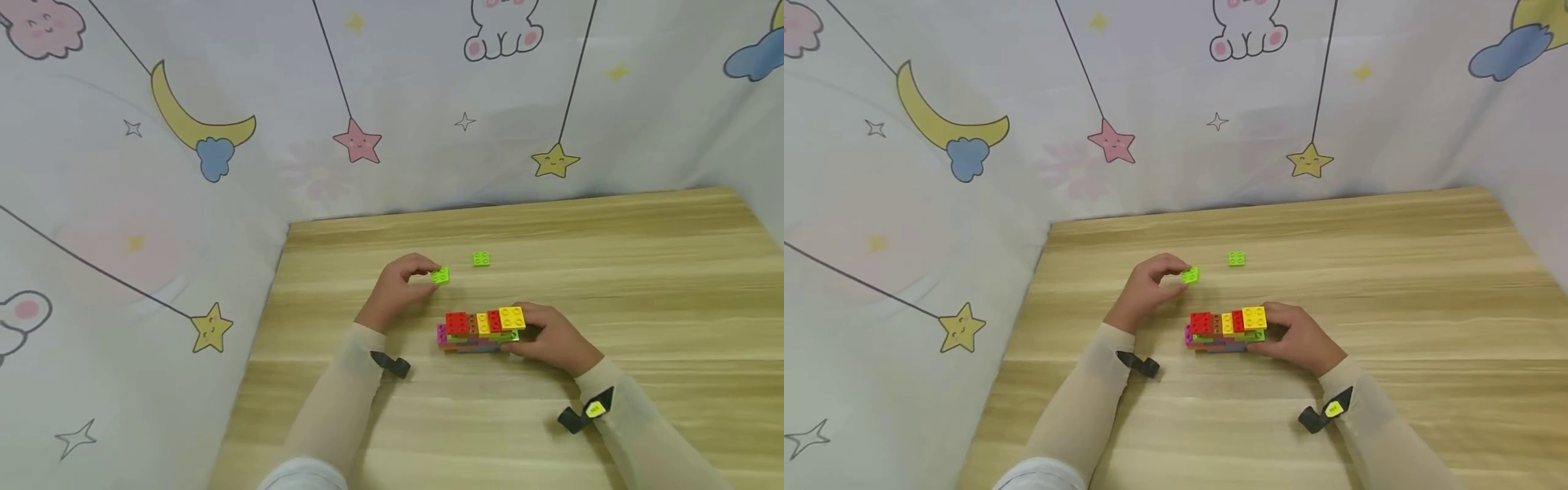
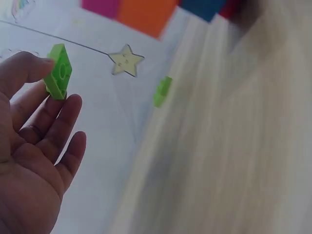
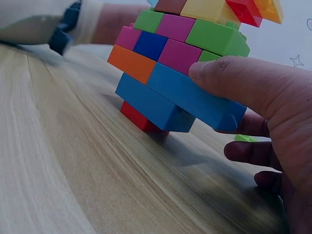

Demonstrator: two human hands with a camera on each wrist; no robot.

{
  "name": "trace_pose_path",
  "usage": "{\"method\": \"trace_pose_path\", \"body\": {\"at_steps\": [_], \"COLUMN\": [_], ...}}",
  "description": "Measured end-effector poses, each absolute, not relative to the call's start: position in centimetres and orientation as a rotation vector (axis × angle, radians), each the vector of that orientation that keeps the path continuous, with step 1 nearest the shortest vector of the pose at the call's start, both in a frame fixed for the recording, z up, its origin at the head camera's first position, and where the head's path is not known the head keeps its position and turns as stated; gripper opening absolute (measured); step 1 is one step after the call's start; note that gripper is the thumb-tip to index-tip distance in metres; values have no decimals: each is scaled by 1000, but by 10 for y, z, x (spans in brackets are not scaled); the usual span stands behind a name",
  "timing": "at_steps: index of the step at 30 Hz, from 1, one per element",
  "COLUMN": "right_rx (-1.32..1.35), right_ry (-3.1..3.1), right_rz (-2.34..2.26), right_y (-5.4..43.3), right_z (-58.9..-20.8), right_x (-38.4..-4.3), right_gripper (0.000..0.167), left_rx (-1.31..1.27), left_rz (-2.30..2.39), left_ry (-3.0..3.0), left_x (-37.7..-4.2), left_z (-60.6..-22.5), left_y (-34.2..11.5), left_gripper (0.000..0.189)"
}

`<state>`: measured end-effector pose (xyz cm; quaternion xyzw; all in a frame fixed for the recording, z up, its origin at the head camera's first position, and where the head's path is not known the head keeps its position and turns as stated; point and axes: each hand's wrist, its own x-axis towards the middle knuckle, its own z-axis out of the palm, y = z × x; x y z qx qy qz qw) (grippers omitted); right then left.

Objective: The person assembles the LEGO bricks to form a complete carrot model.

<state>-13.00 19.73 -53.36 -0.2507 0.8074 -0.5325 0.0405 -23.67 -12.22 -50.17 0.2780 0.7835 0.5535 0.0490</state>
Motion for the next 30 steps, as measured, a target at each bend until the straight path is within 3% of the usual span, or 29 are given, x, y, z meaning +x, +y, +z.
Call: {"method": "trace_pose_path", "body": {"at_steps": [12,30], "right_rx": [-756,-738], "right_ry": [2537,2518], "right_rz": [-1583,-1582], "right_y": [199,197], "right_z": [-533,-531], "right_x": [-130,-131], "right_gripper": [42,41], "left_rx": [1262,1413], "left_rz": [1603,1409], "left_ry": [2428,2521], "left_x": [-166,-159], "left_z": [-461,-456], "left_y": [-140,-133], "left_gripper": [28,20]}}
